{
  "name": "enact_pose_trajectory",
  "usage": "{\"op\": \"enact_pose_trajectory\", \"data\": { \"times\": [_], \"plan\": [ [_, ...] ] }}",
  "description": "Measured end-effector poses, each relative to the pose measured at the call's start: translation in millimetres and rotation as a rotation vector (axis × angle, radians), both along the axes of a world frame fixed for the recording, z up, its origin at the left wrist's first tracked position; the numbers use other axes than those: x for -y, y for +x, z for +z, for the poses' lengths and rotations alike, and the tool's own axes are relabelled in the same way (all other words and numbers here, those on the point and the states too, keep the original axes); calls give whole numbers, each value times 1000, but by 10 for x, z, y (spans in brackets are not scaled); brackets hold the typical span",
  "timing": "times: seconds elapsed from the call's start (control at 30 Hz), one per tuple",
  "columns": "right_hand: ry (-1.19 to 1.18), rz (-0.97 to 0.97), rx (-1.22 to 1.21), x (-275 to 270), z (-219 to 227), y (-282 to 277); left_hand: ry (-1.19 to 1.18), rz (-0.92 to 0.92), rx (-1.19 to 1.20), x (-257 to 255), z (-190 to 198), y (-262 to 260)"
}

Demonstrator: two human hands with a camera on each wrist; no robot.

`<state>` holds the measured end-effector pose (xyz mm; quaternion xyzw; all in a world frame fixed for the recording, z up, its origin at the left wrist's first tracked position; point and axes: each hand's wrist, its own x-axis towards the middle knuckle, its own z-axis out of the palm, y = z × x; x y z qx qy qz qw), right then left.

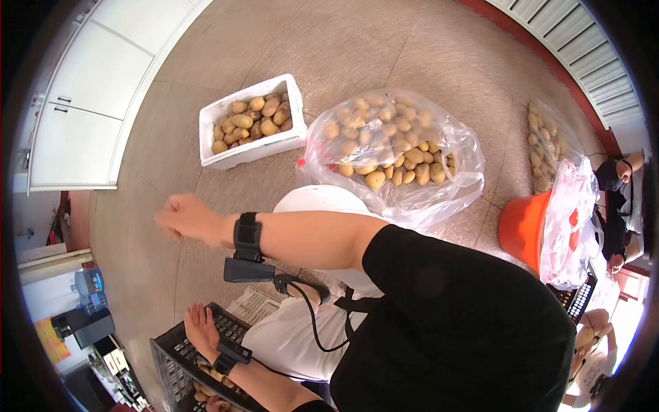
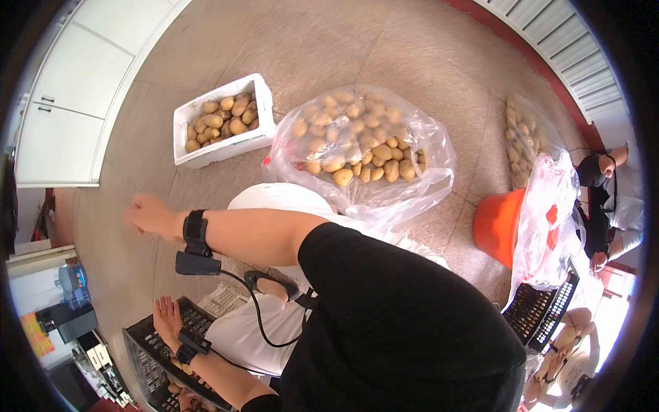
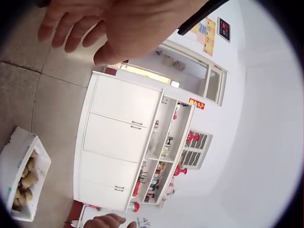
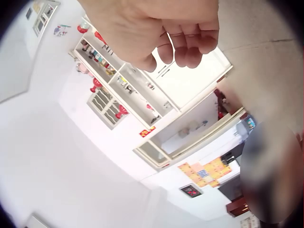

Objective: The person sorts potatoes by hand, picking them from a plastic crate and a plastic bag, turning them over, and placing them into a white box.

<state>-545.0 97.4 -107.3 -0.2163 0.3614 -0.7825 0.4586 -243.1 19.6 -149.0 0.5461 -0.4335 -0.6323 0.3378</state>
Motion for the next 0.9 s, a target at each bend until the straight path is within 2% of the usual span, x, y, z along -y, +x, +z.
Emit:
{"op": "enact_pose_trajectory", "data": {
  "times": [0.07,0.13,0.2,0.27,0.33,0.37,0.4,0.43,0.47,0.53,0.57,0.63,0.7,0.77,0.8,0.9],
  "plan": [
    [-60,-7,82,-38,82,-179,69,97,-77,27,11,11],
    [-97,-88,157,-240,99,-432,95,93,-156,37,0,85],
    [-3,-139,274,-484,-63,-693,126,88,-235,11,-17,141],
    [-8,-120,264,-678,-592,-931,152,82,-352,5,9,128],
    [255,-203,298,-1012,-1009,-1065,159,77,-386,5,31,116],
    [311,-214,296,-1179,-1313,-1164,165,72,-417,-6,39,115],
    [507,-333,347,-1312,-1604,-1249,165,77,-418,-27,51,98],
    [515,-308,392,-1519,-2033,-1374,172,101,-454,-46,66,74],
    [536,-421,-201,-1803,-2749,-1486,179,125,-487,-58,82,63],
    [742,-522,-354,-2254,-2960,-1559,196,146,-531,-66,100,80],
    [938,-512,103,-2441,-2690,-1542,215,159,-575,-73,109,83],
    [1073,-554,-64,-2816,-2803,-1533,206,199,-590,-124,153,45],
    [1283,-398,-353,-3113,-2664,-1478,198,239,-604,-156,174,35],
    [1415,-377,-685,-3382,-3100,-1472,186,287,-627,-163,180,34],
    [1447,-277,-565,-3458,-3223,-1454,185,288,-624,-166,185,31],
    [1500,-159,-587,-3469,-3412,-1358,189,287,-640,-158,185,30]
  ]
}}
